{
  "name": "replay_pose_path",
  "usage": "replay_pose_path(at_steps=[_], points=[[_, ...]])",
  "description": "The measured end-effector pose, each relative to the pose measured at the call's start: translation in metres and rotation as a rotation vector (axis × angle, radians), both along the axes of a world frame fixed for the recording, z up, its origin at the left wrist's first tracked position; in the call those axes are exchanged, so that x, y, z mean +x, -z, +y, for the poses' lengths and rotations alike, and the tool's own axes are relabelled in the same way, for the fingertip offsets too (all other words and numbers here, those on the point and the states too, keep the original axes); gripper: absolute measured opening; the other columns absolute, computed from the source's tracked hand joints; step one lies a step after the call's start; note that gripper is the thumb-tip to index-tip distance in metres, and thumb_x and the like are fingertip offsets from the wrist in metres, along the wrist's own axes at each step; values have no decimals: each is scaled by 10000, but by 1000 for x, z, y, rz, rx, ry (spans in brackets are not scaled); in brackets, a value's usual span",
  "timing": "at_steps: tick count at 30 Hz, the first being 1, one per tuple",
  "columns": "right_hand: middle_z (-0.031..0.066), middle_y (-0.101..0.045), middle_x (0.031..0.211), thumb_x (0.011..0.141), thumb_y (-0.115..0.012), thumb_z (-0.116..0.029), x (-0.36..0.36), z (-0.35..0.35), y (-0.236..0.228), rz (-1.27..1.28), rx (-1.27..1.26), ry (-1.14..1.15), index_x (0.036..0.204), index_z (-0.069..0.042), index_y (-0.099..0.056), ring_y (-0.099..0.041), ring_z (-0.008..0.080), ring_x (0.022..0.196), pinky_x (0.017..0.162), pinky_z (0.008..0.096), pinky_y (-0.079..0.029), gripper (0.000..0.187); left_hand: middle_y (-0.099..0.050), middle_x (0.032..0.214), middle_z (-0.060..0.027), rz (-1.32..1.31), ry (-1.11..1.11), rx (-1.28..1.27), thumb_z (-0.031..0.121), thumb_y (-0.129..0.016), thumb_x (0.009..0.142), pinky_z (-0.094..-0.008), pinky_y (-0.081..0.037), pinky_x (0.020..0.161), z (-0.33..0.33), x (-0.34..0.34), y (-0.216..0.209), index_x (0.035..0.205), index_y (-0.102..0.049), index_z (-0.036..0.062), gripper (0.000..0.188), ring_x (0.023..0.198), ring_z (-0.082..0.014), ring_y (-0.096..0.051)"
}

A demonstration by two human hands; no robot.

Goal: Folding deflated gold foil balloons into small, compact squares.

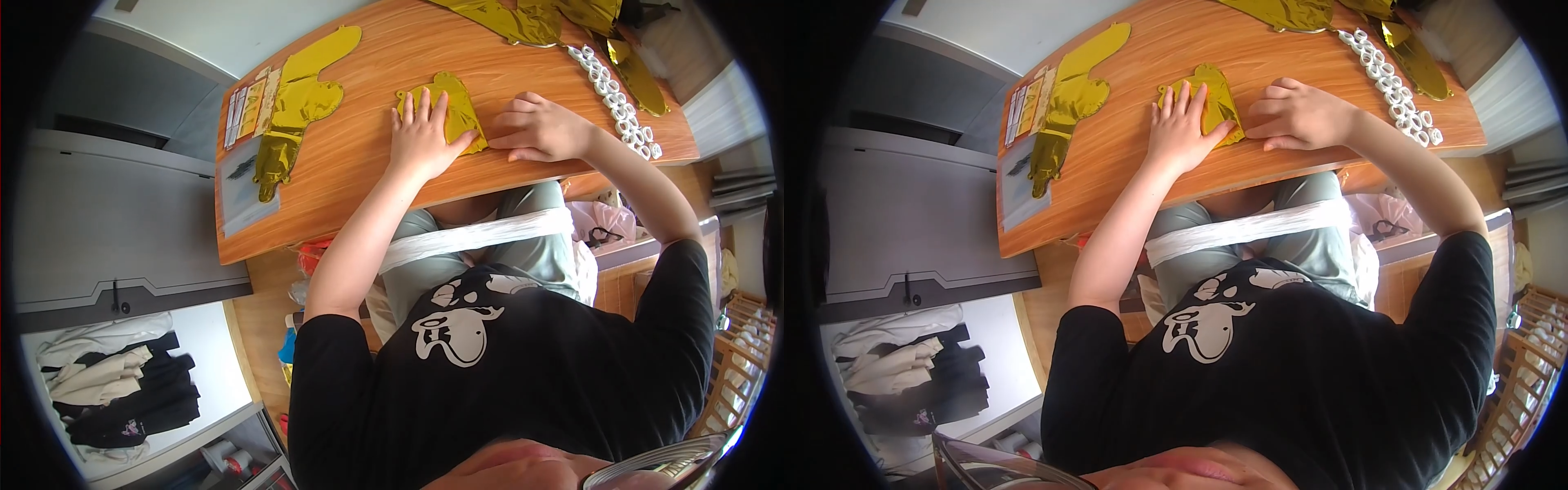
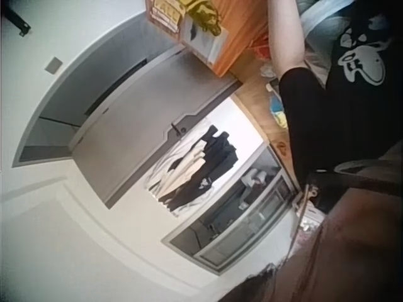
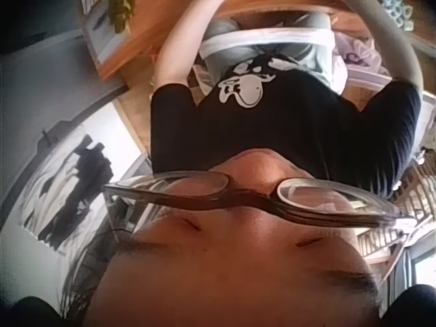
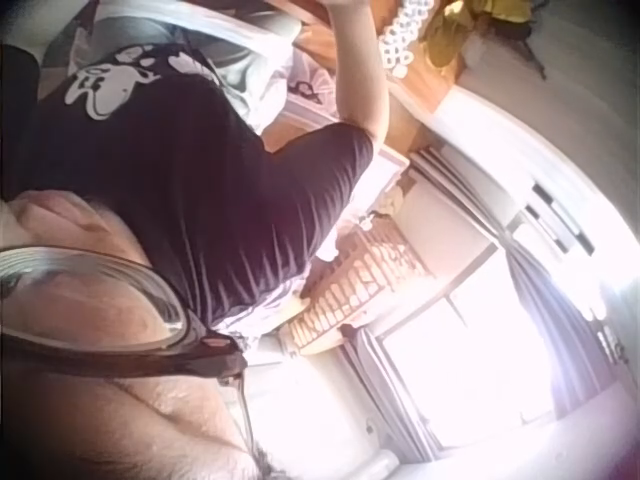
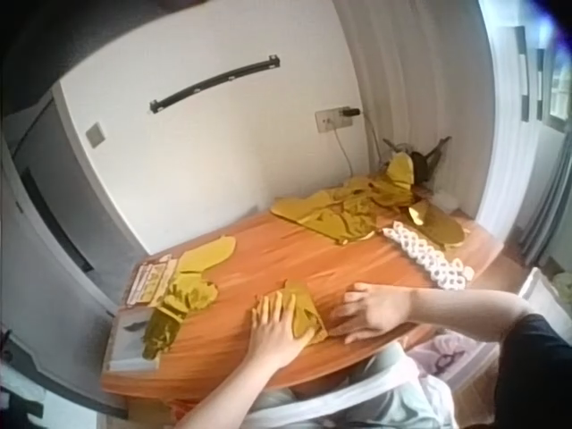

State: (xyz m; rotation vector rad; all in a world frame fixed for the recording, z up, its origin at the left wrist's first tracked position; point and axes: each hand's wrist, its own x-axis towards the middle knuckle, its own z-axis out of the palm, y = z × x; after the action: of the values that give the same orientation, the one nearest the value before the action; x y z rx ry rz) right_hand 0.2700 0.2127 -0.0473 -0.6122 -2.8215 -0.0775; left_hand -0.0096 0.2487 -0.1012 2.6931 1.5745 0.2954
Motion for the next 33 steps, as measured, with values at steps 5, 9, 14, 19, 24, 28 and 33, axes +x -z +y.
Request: replay_pose_path(at_steps=[5, 9, 14, 19, 24, 28, 33], points=[[49, -682, 1239, 897, -753, -205, -18, -16, 3, 202, -56, 86, 1247, -110, -716, -610, 254, 1172, 1033, 415, -434, 365, -297, 1662, -234, -28, 23, 15, 793, -492, 912, -643, -138, 1243, 0, -2, 1, 1617, -320, 119, 990, 1553, -453, -217], [34, -664, 1341, 907, -737, -198, -21, -27, 13, 129, -21, 124, 1263, -112, -716, -588, 238, 1236, 1046, 419, -427, 367, -299, 1660, -236, -47, 33, 36, 784, -513, 908, -644, -140, 1242, 1, -1, 2, 1614, -325, 118, 989, 1552, -454, -219], [8, -656, 1368, 904, -738, -208, -19, -35, 17, 105, 10, 159, 1292, -119, -707, -568, 231, 1271, 1059, 437, -417, 400, -298, 1659, -237, -53, 37, 26, 772, -522, 912, -648, -139, 1240, 1, -1, 0, 1613, -328, 117, 979, 1551, -458, -218], [22, -694, 1296, 896, -742, -172, -14, -35, 9, 174, -146, 193, 1181, -96, -752, -573, 249, 1259, 1049, 440, -417, 295, -286, 1677, -201, -11, 12, 26, 787, -503, 918, -615, -133, 1255, 1, -2, 1, 1627, -314, 164, 964, 1567, -426, -195], [28, -707, 1251, 872, -757, -143, -20, -31, 10, 301, -177, 280, 1123, -85, -759, -592, 265, 1226, 1035, 430, -422, 257, -278, 1681, -201, 7, 13, 25, 802, -490, 914, -610, -128, 1257, 1, -1, 1, 1632, -303, 161, 979, 1568, -423, -193], [26, -699, 1255, 851, -769, -134, -29, -38, 14, 225, -84, 229, 1134, -90, -753, -598, 255, 1219, 1033, 424, -423, 287, -274, 1681, -203, -4, 13, 19, 804, -484, 915, -610, -129, 1257, -1, -1, -1, 1634, -295, 158, 985, 1568, -422, -191], [26, -697, 1235, 852, -773, -146, -31, -41, 20, 216, -49, 247, 1154, -100, -745, -598, 246, 1222, 1030, 423, -421, 306, -274, 1679, -208, -7, 14, 12, 797, -488, 918, -614, -132, 1256, -2, -1, -3, 1631, -297, 154, 978, 1568, -426, -189]])
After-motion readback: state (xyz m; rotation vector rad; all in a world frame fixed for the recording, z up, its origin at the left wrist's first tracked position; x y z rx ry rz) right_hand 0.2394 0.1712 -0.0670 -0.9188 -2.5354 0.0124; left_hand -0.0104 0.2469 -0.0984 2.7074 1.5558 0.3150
